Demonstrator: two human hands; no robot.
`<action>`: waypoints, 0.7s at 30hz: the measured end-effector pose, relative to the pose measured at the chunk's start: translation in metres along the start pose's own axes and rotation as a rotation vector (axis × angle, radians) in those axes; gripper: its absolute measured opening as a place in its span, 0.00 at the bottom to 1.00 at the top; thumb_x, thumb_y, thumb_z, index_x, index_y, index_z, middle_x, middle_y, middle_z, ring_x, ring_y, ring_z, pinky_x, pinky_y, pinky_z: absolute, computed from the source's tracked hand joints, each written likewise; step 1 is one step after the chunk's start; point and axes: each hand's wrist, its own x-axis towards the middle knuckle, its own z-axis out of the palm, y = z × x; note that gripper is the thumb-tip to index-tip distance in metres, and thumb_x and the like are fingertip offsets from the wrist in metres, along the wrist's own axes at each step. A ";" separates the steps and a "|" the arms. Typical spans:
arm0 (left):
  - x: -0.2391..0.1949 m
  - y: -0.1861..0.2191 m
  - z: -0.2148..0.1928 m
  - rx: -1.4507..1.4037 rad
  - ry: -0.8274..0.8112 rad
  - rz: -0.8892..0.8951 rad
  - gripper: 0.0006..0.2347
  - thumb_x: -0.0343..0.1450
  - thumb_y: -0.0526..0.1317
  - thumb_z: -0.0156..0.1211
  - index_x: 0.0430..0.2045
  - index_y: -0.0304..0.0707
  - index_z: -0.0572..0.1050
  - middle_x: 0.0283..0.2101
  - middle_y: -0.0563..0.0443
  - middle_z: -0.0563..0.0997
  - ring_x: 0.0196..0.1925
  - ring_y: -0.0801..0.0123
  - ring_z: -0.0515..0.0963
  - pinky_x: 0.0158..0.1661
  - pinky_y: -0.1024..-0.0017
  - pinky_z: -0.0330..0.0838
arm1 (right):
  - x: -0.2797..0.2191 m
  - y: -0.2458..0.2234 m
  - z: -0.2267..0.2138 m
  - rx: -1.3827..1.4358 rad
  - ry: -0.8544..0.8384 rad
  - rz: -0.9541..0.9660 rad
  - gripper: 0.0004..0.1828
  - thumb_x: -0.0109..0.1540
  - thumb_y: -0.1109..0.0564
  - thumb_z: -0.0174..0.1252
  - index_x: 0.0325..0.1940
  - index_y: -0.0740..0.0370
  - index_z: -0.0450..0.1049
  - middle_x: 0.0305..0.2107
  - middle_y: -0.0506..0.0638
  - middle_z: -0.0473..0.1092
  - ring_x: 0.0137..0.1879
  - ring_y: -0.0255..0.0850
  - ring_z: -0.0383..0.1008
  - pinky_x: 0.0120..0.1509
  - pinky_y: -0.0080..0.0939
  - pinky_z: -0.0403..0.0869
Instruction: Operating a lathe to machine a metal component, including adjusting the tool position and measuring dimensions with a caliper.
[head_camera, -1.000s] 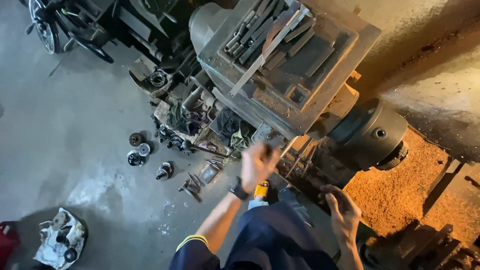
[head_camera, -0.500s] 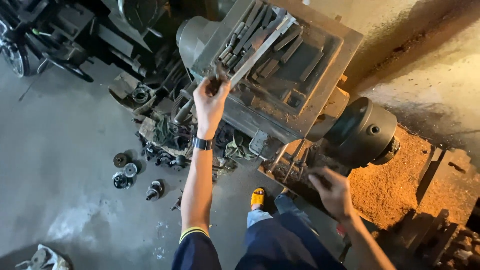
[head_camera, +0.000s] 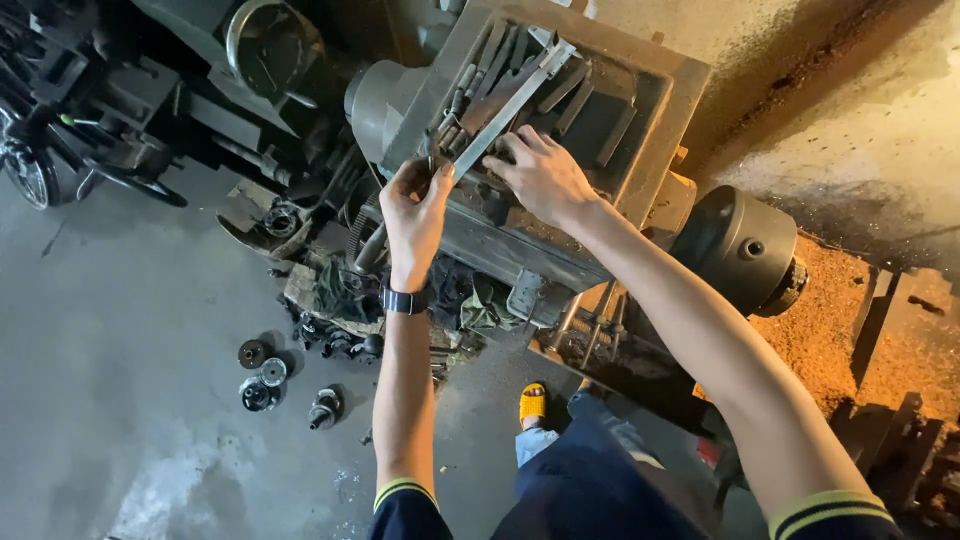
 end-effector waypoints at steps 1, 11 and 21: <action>0.001 0.000 -0.001 0.017 -0.007 -0.017 0.06 0.69 0.38 0.53 0.26 0.34 0.74 0.22 0.45 0.76 0.30 0.72 0.70 0.32 0.71 0.62 | 0.004 -0.002 -0.004 -0.029 -0.042 -0.008 0.06 0.54 0.61 0.57 0.36 0.58 0.74 0.36 0.52 0.66 0.44 0.47 0.65 0.40 0.39 0.67; 0.005 0.000 -0.004 0.023 0.022 -0.051 0.05 0.67 0.37 0.56 0.27 0.34 0.76 0.23 0.42 0.78 0.29 0.71 0.72 0.30 0.72 0.61 | 0.018 -0.002 -0.013 -0.178 -0.322 -0.157 0.03 0.55 0.60 0.52 0.28 0.58 0.72 0.32 0.52 0.67 0.44 0.47 0.65 0.40 0.41 0.64; 0.006 -0.002 -0.006 -0.007 0.136 0.067 0.09 0.65 0.42 0.58 0.16 0.37 0.74 0.16 0.49 0.73 0.23 0.73 0.72 0.26 0.75 0.63 | 0.003 0.016 -0.005 -0.300 -0.201 -0.462 0.12 0.56 0.56 0.51 0.44 0.57 0.69 0.43 0.52 0.68 0.54 0.46 0.67 0.55 0.45 0.67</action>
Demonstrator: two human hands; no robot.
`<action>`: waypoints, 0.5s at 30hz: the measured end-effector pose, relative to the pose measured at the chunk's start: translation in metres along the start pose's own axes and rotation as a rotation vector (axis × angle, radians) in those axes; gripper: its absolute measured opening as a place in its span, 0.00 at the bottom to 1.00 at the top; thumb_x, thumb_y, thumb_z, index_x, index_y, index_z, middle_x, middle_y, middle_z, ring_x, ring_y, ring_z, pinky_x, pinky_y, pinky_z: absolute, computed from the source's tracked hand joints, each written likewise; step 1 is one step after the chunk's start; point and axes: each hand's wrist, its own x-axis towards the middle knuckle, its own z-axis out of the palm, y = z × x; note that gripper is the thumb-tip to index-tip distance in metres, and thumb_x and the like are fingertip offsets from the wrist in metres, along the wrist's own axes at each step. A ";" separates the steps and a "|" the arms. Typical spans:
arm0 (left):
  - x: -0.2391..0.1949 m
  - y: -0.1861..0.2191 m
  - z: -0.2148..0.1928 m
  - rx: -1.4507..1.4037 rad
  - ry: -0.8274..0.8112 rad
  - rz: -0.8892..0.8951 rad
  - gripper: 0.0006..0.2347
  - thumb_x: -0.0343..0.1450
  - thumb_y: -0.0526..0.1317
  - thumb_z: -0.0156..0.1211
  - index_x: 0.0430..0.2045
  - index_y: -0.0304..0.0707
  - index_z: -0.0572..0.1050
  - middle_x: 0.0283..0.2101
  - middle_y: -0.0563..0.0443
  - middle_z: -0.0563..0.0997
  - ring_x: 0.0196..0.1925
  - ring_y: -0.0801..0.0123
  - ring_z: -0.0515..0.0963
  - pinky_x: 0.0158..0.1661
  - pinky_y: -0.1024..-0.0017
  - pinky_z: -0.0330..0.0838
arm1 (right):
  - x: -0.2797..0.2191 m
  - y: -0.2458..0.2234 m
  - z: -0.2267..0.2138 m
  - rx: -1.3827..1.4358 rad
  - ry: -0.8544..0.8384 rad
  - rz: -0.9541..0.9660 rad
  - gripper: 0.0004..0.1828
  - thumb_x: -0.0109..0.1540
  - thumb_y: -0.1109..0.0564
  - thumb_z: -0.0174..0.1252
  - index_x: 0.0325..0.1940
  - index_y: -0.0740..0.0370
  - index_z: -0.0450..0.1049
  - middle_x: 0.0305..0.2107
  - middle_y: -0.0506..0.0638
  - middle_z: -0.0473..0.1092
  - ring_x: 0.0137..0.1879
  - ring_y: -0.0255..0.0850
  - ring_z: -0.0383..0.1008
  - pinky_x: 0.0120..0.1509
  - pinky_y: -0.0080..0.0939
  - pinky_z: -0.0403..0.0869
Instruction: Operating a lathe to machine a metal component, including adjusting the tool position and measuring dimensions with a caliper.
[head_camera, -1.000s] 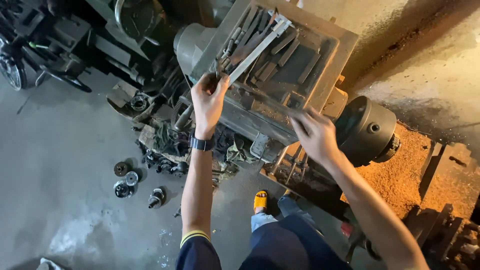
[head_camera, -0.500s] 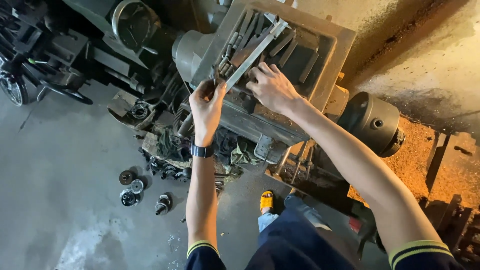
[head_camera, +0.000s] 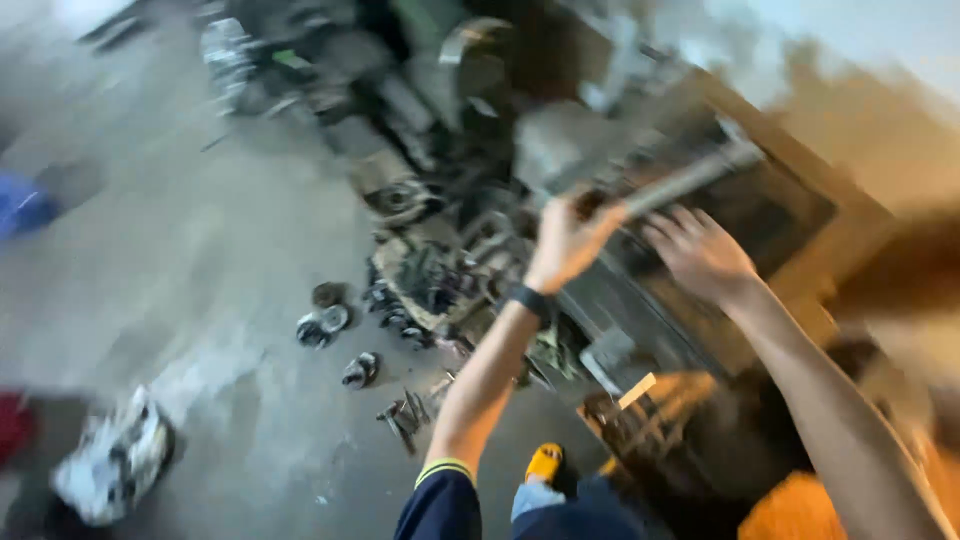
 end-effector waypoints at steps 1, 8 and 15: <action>-0.001 0.002 -0.001 0.019 -0.037 -0.012 0.09 0.64 0.42 0.55 0.14 0.41 0.71 0.16 0.55 0.69 0.23 0.77 0.66 0.25 0.74 0.59 | 0.001 0.002 -0.001 0.037 0.109 0.000 0.10 0.58 0.58 0.48 0.43 0.59 0.68 0.42 0.52 0.68 0.49 0.46 0.67 0.51 0.42 0.68; -0.005 -0.002 0.002 -0.018 -0.128 -0.144 0.10 0.66 0.44 0.52 0.15 0.40 0.67 0.14 0.55 0.64 0.16 0.75 0.55 0.20 0.74 0.48 | -0.010 -0.003 0.031 0.082 -0.138 0.147 0.26 0.52 0.63 0.50 0.56 0.53 0.65 0.51 0.46 0.67 0.54 0.48 0.66 0.53 0.44 0.72; -0.008 0.004 -0.001 -0.028 -0.110 -0.166 0.13 0.64 0.45 0.52 0.11 0.44 0.59 0.13 0.57 0.58 0.16 0.77 0.51 0.20 0.75 0.44 | -0.002 0.000 -0.005 0.076 0.092 0.068 0.15 0.58 0.57 0.47 0.50 0.55 0.66 0.46 0.48 0.69 0.49 0.45 0.70 0.50 0.40 0.73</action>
